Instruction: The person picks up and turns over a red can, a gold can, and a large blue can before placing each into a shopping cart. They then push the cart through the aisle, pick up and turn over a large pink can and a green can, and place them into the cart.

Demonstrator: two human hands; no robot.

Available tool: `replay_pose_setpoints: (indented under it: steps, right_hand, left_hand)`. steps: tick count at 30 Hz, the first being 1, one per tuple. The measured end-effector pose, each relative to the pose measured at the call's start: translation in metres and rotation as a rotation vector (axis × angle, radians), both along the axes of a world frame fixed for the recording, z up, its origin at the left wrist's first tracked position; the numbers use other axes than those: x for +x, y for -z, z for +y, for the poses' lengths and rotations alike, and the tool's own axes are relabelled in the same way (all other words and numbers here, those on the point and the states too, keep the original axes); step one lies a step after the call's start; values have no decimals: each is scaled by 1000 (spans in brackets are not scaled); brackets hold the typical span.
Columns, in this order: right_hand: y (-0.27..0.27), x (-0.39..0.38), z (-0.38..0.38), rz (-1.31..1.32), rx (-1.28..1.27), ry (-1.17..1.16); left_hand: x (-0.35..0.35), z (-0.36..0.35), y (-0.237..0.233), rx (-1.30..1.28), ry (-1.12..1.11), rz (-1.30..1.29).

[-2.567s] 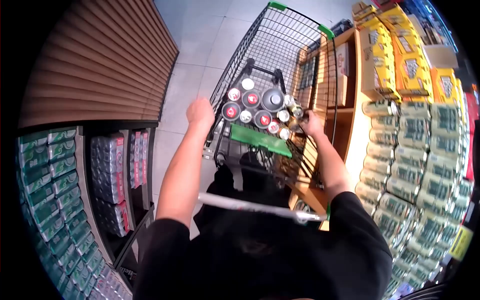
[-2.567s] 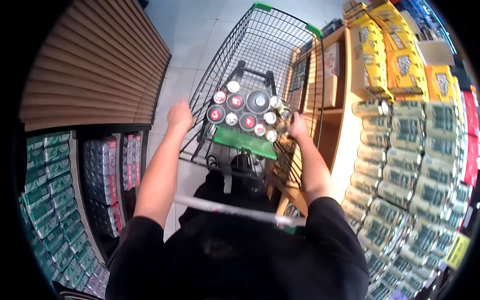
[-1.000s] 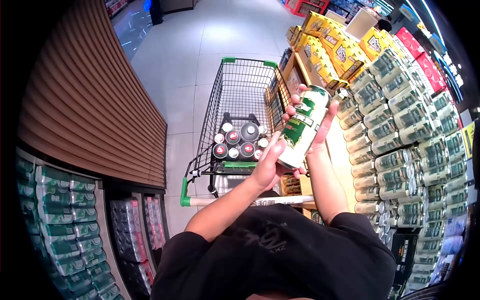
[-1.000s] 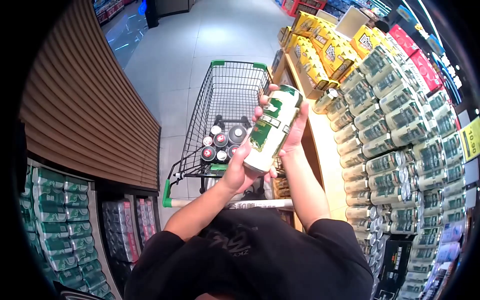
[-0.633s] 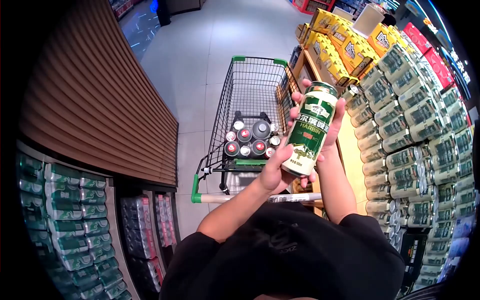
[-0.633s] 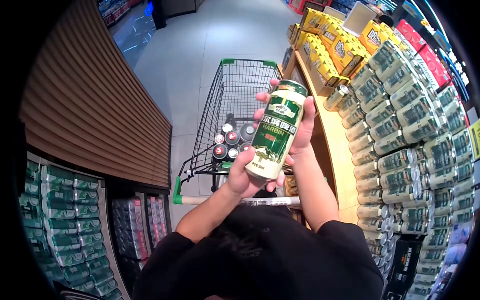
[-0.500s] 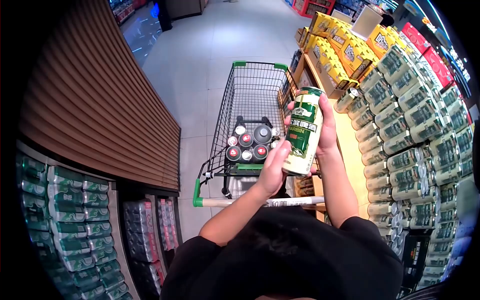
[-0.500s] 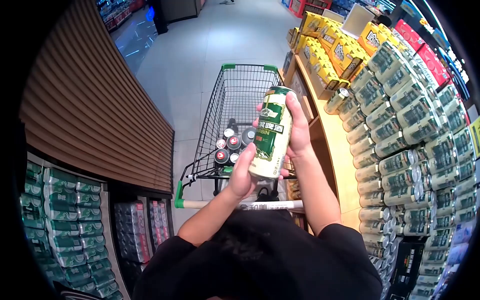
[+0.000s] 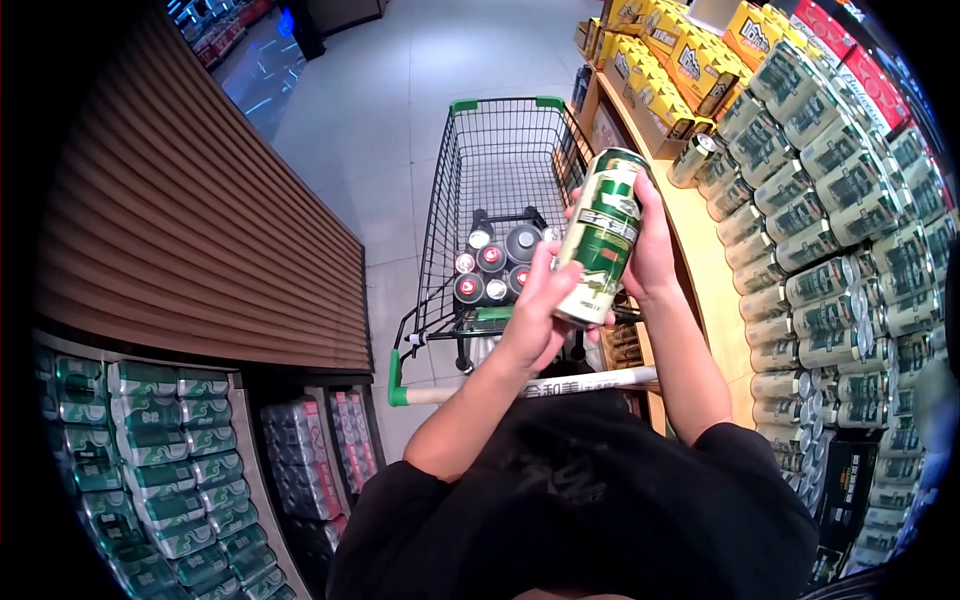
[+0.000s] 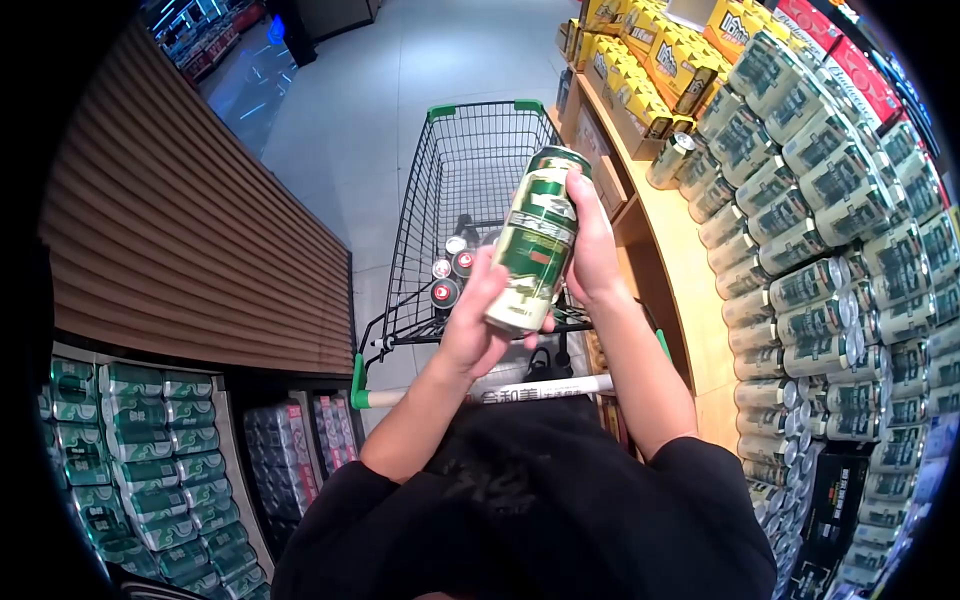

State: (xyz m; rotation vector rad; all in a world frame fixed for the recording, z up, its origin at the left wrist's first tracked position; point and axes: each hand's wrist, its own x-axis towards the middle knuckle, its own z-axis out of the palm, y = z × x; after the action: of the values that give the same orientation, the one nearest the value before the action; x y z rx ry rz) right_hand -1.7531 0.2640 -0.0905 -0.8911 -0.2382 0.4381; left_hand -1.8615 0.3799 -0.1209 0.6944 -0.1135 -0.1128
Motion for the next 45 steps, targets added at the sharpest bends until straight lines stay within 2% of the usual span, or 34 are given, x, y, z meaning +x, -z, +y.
replay_pose_setpoints:
  steps: [1,2,4,6,8,9,10,12,13,14,16,17,18,20,22,24,25,30,32,35,39,45]
  right_hand:
    - [0,-3,-2,-10,164,-82]
    - [-2,-6,-5,-28,256,-150]
    - [1,-10,-2,-47,358,-159]
    - [3,-7,-5,-23,241,-80]
    - [20,3,-21,-361,-104,157]
    - [24,0,-23,-482,-131,256]
    - [31,-2,-25,-493,-104,245]
    - [39,-12,-26,-514,-159,264]
    - [41,-15,-29,-441,-174,307]
    - [44,-11,-47,-261,-347,222]
    - [57,3,-63,-161,-408,277]
    - [60,8,-72,-152,-380,335]
    - [71,17,-81,-239,-476,446]
    - [96,43,-106,-205,-543,574]
    - [113,71,-131,-302,-573,758]
    - [125,102,-153,-307,-685,885]
    - [125,115,-163,-377,-930,956]
    - [155,182,-196,-371,-923,1066]
    - [162,204,-202,-338,-974,1055]
    - [199,240,-218,-371,-876,1031]
    - [185,253,-215,-306,-965,1039]
    - [183,277,-230,-255,-1149,959]
  left_hand:
    - [1,2,-2,-317,187,95]
    - [5,2,12,-465,303,23]
    - [7,-4,15,-634,405,44]
    - [11,-8,16,-469,276,194]
    - [19,-9,18,-380,121,399]
    - [27,-9,24,-441,79,450]
    - [34,-4,35,-517,121,381]
    - [47,0,45,-438,90,399]
    - [55,3,46,-354,117,367]
    - [76,-3,56,-132,68,371]
    - [101,-16,56,-21,26,364]
    - [107,-34,54,79,-88,436]
    - [119,-49,58,111,-94,473]
    - [137,-76,61,198,97,311]
    - [167,-106,64,411,147,111]
    - [194,-141,63,506,192,66]
    - [208,-158,61,553,214,42]
    - [283,-218,94,844,82,-193]
    - [305,-225,111,914,108,-194]
    - [331,-229,123,928,115,-180]
    - [348,-220,111,962,288,-19]
    - [354,-207,109,982,313,-96]
